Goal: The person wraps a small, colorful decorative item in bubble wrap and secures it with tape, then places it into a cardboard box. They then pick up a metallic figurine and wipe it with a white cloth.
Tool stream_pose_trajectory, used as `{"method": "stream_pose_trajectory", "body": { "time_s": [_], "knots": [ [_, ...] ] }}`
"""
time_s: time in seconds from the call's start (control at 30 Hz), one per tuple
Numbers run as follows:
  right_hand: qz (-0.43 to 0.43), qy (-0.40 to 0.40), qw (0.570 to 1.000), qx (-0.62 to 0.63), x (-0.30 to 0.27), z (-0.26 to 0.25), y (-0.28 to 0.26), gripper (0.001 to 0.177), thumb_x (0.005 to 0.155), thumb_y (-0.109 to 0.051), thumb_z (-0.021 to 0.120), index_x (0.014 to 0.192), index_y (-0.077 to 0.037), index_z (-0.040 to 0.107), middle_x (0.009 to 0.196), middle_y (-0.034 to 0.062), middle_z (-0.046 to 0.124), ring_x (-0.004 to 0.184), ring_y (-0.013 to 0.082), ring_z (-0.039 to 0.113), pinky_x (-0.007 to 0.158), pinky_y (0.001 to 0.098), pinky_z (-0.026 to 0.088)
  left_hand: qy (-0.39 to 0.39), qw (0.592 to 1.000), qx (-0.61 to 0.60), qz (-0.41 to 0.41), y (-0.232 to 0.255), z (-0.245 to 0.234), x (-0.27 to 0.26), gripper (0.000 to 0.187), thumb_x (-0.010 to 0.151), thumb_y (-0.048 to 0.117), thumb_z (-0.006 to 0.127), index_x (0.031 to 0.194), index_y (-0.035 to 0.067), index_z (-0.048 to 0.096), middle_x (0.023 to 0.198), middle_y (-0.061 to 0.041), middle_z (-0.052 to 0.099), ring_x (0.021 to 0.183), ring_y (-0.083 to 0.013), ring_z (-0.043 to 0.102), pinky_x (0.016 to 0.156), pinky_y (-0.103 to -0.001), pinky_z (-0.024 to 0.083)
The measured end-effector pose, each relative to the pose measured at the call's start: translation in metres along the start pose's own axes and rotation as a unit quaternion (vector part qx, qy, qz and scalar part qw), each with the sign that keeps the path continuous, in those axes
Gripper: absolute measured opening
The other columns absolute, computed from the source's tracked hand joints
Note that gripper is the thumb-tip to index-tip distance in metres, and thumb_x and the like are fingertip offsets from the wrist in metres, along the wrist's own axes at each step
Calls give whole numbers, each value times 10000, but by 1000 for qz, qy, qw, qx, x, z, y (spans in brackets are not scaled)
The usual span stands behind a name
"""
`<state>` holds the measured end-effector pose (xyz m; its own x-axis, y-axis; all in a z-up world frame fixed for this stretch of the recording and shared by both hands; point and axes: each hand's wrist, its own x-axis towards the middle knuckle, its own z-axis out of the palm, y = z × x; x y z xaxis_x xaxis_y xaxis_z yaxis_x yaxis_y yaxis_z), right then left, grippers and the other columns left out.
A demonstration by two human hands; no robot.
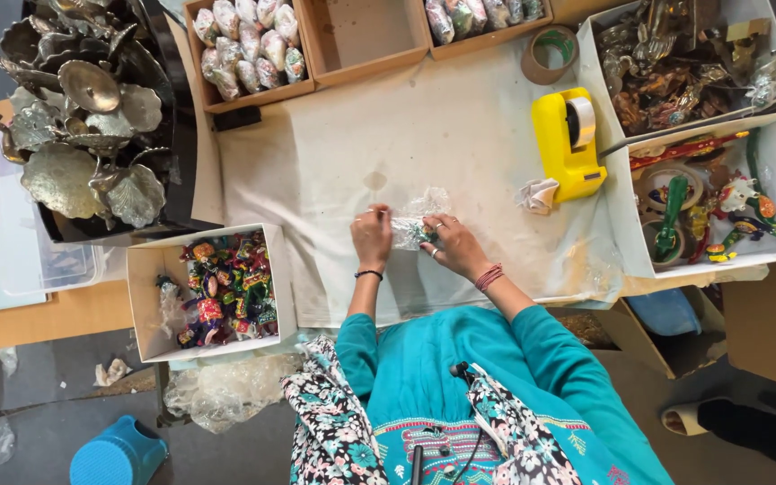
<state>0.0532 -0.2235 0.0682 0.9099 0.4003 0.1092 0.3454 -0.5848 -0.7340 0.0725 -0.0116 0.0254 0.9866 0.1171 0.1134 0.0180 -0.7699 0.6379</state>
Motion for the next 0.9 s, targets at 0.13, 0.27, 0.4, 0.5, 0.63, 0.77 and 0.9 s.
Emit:
{"method": "stream_pose_trajectory", "body": {
  "time_s": [0.13, 0.27, 0.4, 0.5, 0.63, 0.77, 0.9],
  "knots": [
    [5, -4, 1000, 9, 1, -3, -2, 538, 811, -181, 823, 1290, -50, 618, 1248, 129, 636, 1154, 333, 615, 977, 410, 518, 95, 991, -11, -89, -6, 0, -1, 106, 951, 104, 654, 1035, 53, 693, 981, -133, 737, 944, -323, 666, 917, -437, 477],
    [-1, -2, 1000, 11, 0, 6, 11, 554, 777, -153, 827, 1278, -49, 614, 1237, 128, 625, 1160, 337, 608, 986, 415, 509, 38, 993, -38, 109, 22, 4, -28, 241, 887, 28, 634, 1124, 44, 674, 1169, -127, 697, 1177, -331, 637, 1019, -440, 478],
    [-11, 3, 1000, -4, -1, 14, 27, 621, 714, -82, 797, 1297, -49, 586, 1254, 145, 604, 1166, 360, 589, 1001, 435, 497, -2, 982, -97, 162, 60, 10, -61, 476, 904, 3, 613, 1379, 28, 583, 1401, -173, 626, 1317, -349, 578, 1112, -438, 461],
    [-2, -12, 1000, -12, 0, 10, 31, 682, 680, -77, 786, 1328, -60, 575, 1253, 153, 600, 1150, 376, 571, 990, 458, 477, -15, 983, -37, 180, 62, 5, -61, 569, 898, 45, 649, 1450, 56, 516, 1456, -148, 585, 1355, -343, 560, 1154, -430, 447],
    [-8, -25, 1000, -3, -1, 6, 44, 736, 640, -97, 794, 1339, -64, 568, 1255, 156, 600, 1139, 379, 557, 986, 473, 458, -48, 985, -2, 163, 58, 2, -63, 622, 831, 133, 717, 1418, 60, 524, 1419, -145, 567, 1309, -345, 530, 1083, -457, 423],
    [71, -8, 990, 122, -3, 33, 109, 648, 745, -146, 803, 1353, -74, 593, 1261, 131, 634, 1166, 321, 596, 1034, 442, 482, -59, 984, 13, 170, 59, -3, -73, 660, 837, 151, 741, 1450, 96, 504, 1453, -129, 526, 1319, -328, 504, 1109, -464, 406],
    [255, 100, 944, 183, 14, 16, 96, 597, 834, -252, 835, 1340, -55, 586, 1222, 143, 638, 1094, 266, 643, 990, 388, 548, -60, 985, 20, 161, 54, 2, -78, 696, 830, 118, 738, 1477, 97, 481, 1476, -108, 518, 1335, -317, 504, 1122, -460, 405]
  ]
}}
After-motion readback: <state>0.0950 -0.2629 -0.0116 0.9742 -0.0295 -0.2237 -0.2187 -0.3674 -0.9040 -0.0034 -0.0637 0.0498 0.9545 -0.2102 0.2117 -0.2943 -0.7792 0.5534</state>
